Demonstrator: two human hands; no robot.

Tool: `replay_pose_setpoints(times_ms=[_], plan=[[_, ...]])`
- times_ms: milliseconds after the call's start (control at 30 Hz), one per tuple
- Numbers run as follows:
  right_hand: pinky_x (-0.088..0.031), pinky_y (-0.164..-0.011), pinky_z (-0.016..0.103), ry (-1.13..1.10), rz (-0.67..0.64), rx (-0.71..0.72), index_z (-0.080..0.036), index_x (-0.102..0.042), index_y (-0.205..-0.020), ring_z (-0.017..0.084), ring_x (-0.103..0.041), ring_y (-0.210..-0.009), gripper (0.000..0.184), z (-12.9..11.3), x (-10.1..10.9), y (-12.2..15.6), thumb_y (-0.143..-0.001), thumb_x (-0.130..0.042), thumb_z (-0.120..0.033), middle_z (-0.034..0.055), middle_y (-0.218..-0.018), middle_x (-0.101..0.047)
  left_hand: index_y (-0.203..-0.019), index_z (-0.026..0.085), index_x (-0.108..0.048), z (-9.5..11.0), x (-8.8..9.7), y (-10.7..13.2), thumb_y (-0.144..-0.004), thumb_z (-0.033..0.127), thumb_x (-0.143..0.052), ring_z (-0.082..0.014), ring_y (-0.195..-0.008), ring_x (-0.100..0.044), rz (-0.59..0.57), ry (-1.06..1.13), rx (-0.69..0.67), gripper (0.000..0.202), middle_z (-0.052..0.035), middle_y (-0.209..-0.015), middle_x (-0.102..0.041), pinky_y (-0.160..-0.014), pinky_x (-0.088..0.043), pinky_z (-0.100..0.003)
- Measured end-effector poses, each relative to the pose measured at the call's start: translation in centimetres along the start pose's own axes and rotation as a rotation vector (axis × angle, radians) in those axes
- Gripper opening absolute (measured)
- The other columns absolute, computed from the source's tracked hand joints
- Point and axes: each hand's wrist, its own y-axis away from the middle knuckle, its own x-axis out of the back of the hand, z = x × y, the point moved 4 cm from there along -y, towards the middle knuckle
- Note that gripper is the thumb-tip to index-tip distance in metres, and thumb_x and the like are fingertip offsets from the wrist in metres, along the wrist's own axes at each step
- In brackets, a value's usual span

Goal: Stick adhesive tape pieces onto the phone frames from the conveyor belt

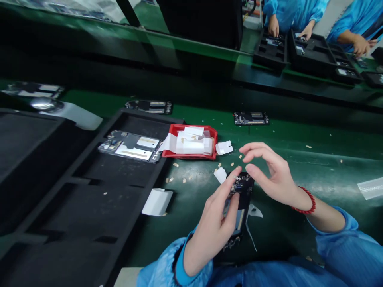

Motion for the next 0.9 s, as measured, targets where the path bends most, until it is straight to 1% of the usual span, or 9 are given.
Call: replay_pose_setpoints(times_ms=[67,133,300,367,500,567,767,833,900], plan=[[-0.057,-0.095,0.032,-0.073,-0.021,-0.094,-0.017,-0.067,-0.090,0.018,-0.069,-0.108,0.010,-0.1,-0.3,0.2,-0.097,-0.063,-0.024,0.0115,-0.114,-0.068,-0.157,0.036,-0.035,0.3,0.0,0.0,-0.099,0.009,-0.052,-0.0187,-0.141,-0.052,-0.003,0.013,-0.010,0.066,-0.0028,-0.155,-0.054,-0.112,-0.048,-0.027],[-0.059,-0.091,0.032,-0.113,-0.089,-0.123,-0.017,-0.068,-0.087,0.018,-0.070,-0.106,0.014,-0.3,-0.6,0.2,-0.097,-0.063,-0.025,0.0117,-0.115,-0.069,-0.157,0.037,-0.033,0.6,0.1,-0.1,-0.099,0.008,-0.051,-0.0180,-0.141,-0.052,-0.004,0.020,-0.016,0.068,-0.0021,-0.155,-0.054,-0.113,-0.048,-0.027],[-0.057,-0.096,0.038,-0.008,-0.073,-0.080,-0.018,-0.069,-0.087,0.020,-0.068,-0.109,0.005,-0.6,0.9,-1.0,-0.092,-0.068,-0.019,0.0109,-0.116,-0.069,-0.142,0.027,-0.051,0.7,0.8,-0.4,-0.099,0.012,-0.052,-0.0203,-0.128,-0.066,-0.030,0.022,0.040,0.046,-0.0073,-0.140,-0.067,-0.104,-0.056,-0.029],[-0.058,-0.093,0.035,-0.004,-0.184,-0.034,-0.018,-0.070,-0.089,0.018,-0.070,-0.103,0.003,-0.9,1.5,-2.0,-0.091,-0.070,-0.017,0.0086,-0.111,-0.071,-0.133,0.026,-0.056,0.5,1.0,-0.4,-0.098,0.014,-0.053,-0.0208,-0.119,-0.071,-0.074,0.028,0.056,0.037,-0.0067,-0.130,-0.072,-0.097,-0.059,-0.028],[-0.059,-0.085,0.028,-0.084,-0.508,-0.007,-0.018,-0.073,-0.091,0.014,-0.072,-0.093,0.002,-1.4,1.4,-3.6,-0.091,-0.073,-0.019,0.0045,-0.101,-0.074,-0.126,0.028,-0.059,0.4,1.1,-0.3,-0.097,0.015,-0.054,-0.0203,-0.105,-0.074,-0.104,0.030,0.034,0.032,-0.0033,-0.117,-0.076,-0.086,-0.060,-0.026],[-0.060,-0.083,0.027,-0.093,-0.575,-0.003,-0.018,-0.072,-0.088,0.014,-0.072,-0.091,0.003,-1.4,1.2,-3.9,-0.091,-0.072,-0.019,0.0038,-0.101,-0.074,-0.126,0.028,-0.059,0.3,1.1,-0.3,-0.096,0.016,-0.056,-0.0203,-0.100,-0.075,-0.089,0.005,0.043,0.032,-0.0031,-0.115,-0.076,-0.086,-0.060,-0.027],[-0.057,-0.080,0.030,0.060,-0.517,0.195,-0.017,-0.067,-0.080,0.015,-0.068,-0.087,0.016,-2.2,0.8,-3.7,-0.094,-0.062,-0.011,0.0054,-0.094,-0.073,-0.124,0.025,-0.058,0.0,1.0,-0.7,-0.096,0.018,-0.054,-0.0194,-0.097,-0.074,-0.116,0.154,0.142,0.029,-0.0045,-0.111,-0.075,-0.085,-0.059,-0.028],[-0.057,-0.078,0.028,0.011,-0.429,0.176,-0.017,-0.065,-0.078,0.014,-0.066,-0.085,0.015,-2.4,0.8,-3.5,-0.091,-0.063,-0.009,0.0044,-0.090,-0.072,-0.136,0.026,-0.050,-0.6,1.2,-1.0,-0.094,0.022,-0.059,-0.0195,-0.091,-0.075,-0.049,0.319,0.261,0.043,-0.0041,-0.104,-0.076,-0.083,-0.061,-0.030],[-0.058,-0.074,0.025,-0.123,-0.320,0.051,-0.017,-0.065,-0.078,0.012,-0.067,-0.082,0.013,-2.2,0.6,-3.2,-0.090,-0.066,-0.011,0.0037,-0.089,-0.071,-0.139,0.025,-0.045,-1.5,1.4,-1.3,-0.089,0.027,-0.066,-0.0193,-0.081,-0.075,0.071,0.538,0.428,0.054,-0.0025,-0.094,-0.076,-0.076,-0.062,-0.030]])
